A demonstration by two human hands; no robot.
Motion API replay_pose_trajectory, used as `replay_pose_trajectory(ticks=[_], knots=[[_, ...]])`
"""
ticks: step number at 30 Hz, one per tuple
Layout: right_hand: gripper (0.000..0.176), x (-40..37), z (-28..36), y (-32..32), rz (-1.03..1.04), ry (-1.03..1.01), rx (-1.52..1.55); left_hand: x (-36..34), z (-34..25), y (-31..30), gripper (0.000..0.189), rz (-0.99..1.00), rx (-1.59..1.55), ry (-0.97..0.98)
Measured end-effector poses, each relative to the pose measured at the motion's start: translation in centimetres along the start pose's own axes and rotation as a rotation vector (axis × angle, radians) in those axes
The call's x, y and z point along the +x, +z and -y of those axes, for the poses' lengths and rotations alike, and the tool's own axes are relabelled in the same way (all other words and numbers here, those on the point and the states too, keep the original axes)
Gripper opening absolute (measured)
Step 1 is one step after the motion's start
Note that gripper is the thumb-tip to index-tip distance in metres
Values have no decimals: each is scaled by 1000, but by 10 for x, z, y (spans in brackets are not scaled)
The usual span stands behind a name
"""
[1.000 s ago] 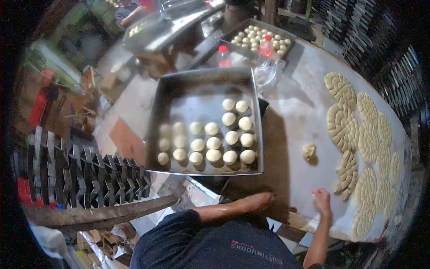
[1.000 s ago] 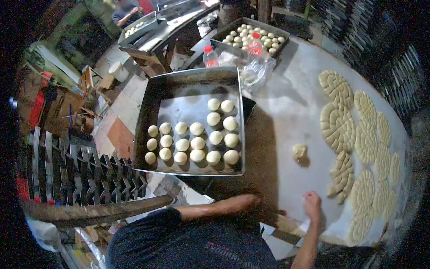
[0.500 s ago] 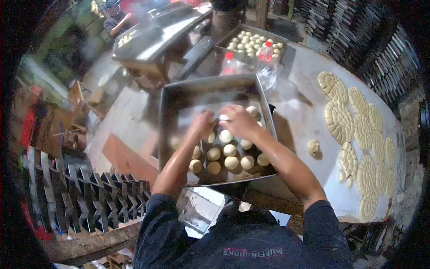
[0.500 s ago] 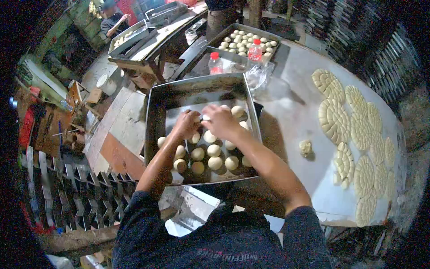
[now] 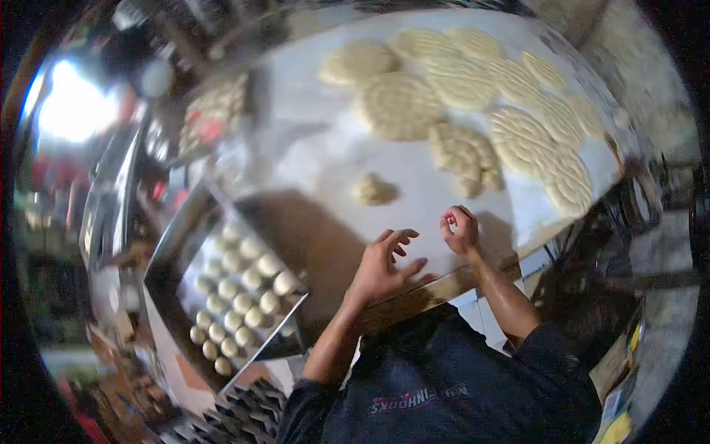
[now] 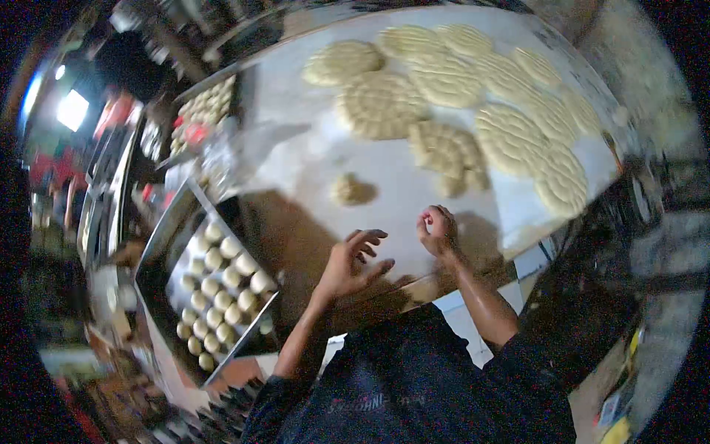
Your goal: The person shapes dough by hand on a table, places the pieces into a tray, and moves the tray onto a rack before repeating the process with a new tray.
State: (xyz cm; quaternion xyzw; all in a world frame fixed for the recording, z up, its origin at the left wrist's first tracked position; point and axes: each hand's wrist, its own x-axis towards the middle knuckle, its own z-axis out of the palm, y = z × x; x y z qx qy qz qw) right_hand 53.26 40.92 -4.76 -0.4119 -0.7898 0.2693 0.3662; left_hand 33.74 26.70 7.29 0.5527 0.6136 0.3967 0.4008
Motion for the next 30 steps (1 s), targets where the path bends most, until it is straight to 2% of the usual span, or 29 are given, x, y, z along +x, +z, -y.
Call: replay_pose_trajectory(ticks=[2,4,6,8,9,10,11,12,14,15,16,18,19,20,22,23,24,25,26,28,29,30], knots=[[10,-16,-64,-49,-12,32,-210,69,69,62,60,87,36,-12],[9,-23,-95,-90,-18,93,-268,136,103,97,65,-82,418,73],[8,-37,-122,-100,-117,167,-235,202,96,120,70,-329,308,-198],[10,-34,-132,-96,-311,59,-184,268,96,131,65,-175,515,-435],[12,-34,-128,-94,-252,132,-243,289,88,143,65,-168,529,-434],[11,-28,-126,-89,-243,77,-259,303,81,157,63,-358,337,-525],[11,-27,-124,-91,-212,123,-201,311,79,168,61,-543,150,-615],[11,-27,-123,-93,-188,175,-140,319,89,176,61,-533,181,-617],[10,-26,-121,-93,-250,177,-124,330,108,186,64,-869,-523,-728],[10,-26,-124,-92,-300,152,-134,332,99,178,72,-800,-343,-792],[10,-25,-124,-90,-324,176,-126,329,89,175,72,-781,-314,-783],[10,-24,-126,-89,-367,119,-118,307,35,169,96,-659,-200,-754],[10,-25,-124,-91,-382,127,-117,293,46,164,94,-587,-336,-571],[11,-25,-121,-92,-366,157,-120,285,75,157,94,-579,-326,-561],[12,-20,-121,-96,-374,173,-136,280,127,146,87,-672,47,-388],[11,-23,-122,-96,-350,158,-139,261,130,140,87,-670,42,-375],[10,-22,-116,-99,-318,138,-143,238,134,135,79,-690,31,-281],[10,-22,-110,-102,-378,52,-156,219,138,130,72,-718,18,-191],[10,-22,-106,-101,-366,31,-158,200,131,124,72,-738,4,-192],[12,-28,-112,-89,-273,110,58,155,114,108,70,-720,200,-239],[16,-33,-127,-71,-310,120,27,149,161,100,65,-776,167,-128],[16,-40,-124,-55,-288,96,23,127,154,98,65,-803,150,-137]])
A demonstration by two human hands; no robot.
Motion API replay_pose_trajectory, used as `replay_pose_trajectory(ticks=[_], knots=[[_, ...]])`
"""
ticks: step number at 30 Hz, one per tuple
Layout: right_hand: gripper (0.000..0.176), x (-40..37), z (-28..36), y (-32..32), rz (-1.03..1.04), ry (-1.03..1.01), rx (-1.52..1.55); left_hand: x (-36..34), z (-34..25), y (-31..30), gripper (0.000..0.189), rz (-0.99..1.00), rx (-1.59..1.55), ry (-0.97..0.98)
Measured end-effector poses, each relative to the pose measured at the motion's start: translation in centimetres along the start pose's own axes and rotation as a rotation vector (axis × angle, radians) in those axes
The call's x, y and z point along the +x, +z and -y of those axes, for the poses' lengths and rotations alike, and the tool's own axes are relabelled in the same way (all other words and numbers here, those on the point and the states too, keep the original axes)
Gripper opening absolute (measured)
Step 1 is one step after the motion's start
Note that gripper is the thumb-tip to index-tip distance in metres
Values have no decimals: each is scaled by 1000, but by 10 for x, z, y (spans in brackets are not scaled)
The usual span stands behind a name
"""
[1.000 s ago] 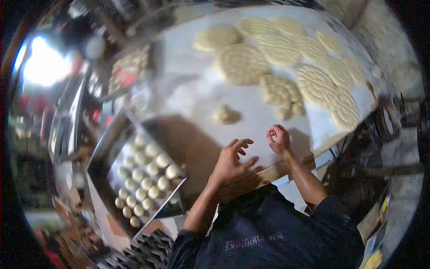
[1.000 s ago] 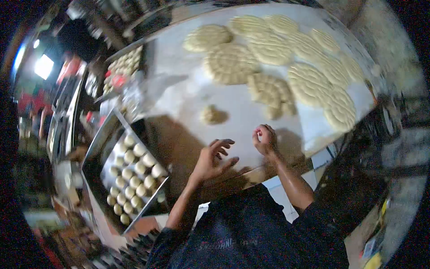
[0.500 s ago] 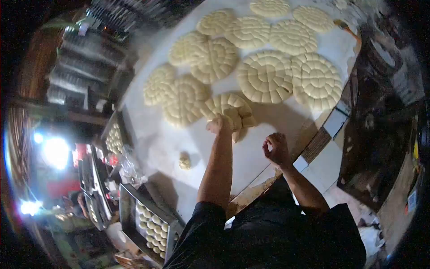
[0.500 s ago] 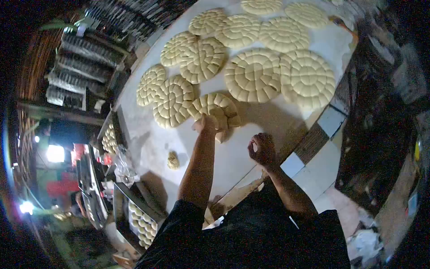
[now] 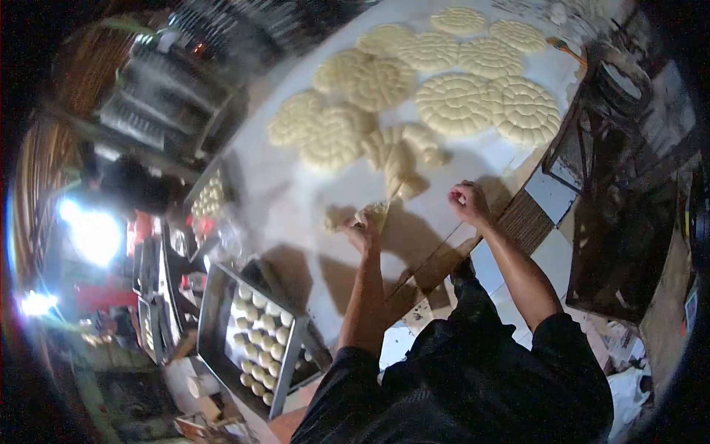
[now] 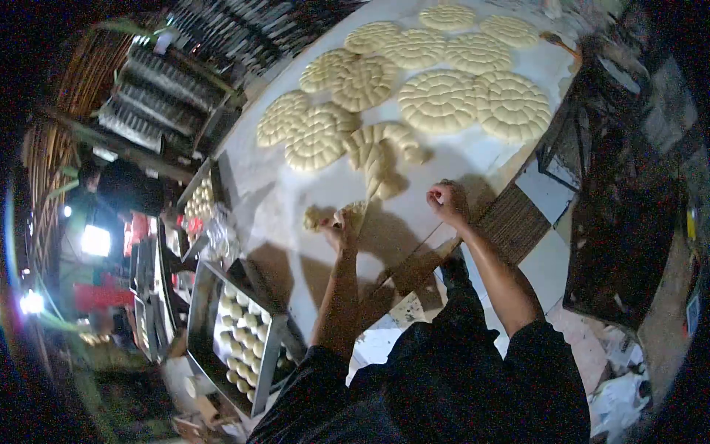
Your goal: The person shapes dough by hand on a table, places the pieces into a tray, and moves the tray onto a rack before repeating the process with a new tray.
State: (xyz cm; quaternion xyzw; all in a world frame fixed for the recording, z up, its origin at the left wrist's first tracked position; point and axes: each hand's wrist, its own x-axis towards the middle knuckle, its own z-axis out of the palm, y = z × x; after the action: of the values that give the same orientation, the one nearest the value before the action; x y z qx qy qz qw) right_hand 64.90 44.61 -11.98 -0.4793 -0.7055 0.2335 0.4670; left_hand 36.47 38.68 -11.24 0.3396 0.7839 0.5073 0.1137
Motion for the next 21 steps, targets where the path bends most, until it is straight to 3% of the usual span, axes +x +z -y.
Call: replay_pose_trajectory(ticks=[2,3,4,5,6,7,8,10,11,12,14,15,16,17,18,20,21], knots=[[14,-30,15,16,278,76,156,-27,-21,-35,68,111,-676,-379],[28,-50,51,37,174,63,603,-19,34,-33,49,180,-809,-270],[35,-77,59,61,281,225,745,-29,39,-50,49,160,-828,-284],[40,-76,100,55,664,417,316,-41,39,-68,41,352,-996,-306],[50,-90,142,74,501,464,-48,-51,44,-82,34,542,-1160,-316],[52,-94,172,80,464,364,167,-70,46,-82,26,392,-836,-7],[52,-101,172,106,503,363,164,-78,51,-97,26,360,-834,-31],[60,-121,149,166,203,451,363,-84,58,-118,23,248,-345,424],[60,-119,155,166,234,455,354,-83,39,-129,18,354,-847,-147],[54,-113,165,157,189,434,402,-90,23,-151,18,331,-853,-172],[49,-107,184,137,172,404,435,-84,2,-195,20,421,-1273,-775],[40,-101,191,129,124,602,630,-79,39,-189,20,396,-1300,-777],[32,-94,193,124,71,804,821,-80,101,-172,23,284,-827,-319],[29,-90,189,121,24,743,750,-87,137,-160,26,166,-320,104],[29,-83,174,124,36,750,743,-96,117,-166,26,160,-319,90],[24,-74,133,130,-230,406,569,-111,51,-192,33,15,-245,-20],[21,-57,144,107,-189,482,553,-114,50,-195,33,22,-193,-31]])
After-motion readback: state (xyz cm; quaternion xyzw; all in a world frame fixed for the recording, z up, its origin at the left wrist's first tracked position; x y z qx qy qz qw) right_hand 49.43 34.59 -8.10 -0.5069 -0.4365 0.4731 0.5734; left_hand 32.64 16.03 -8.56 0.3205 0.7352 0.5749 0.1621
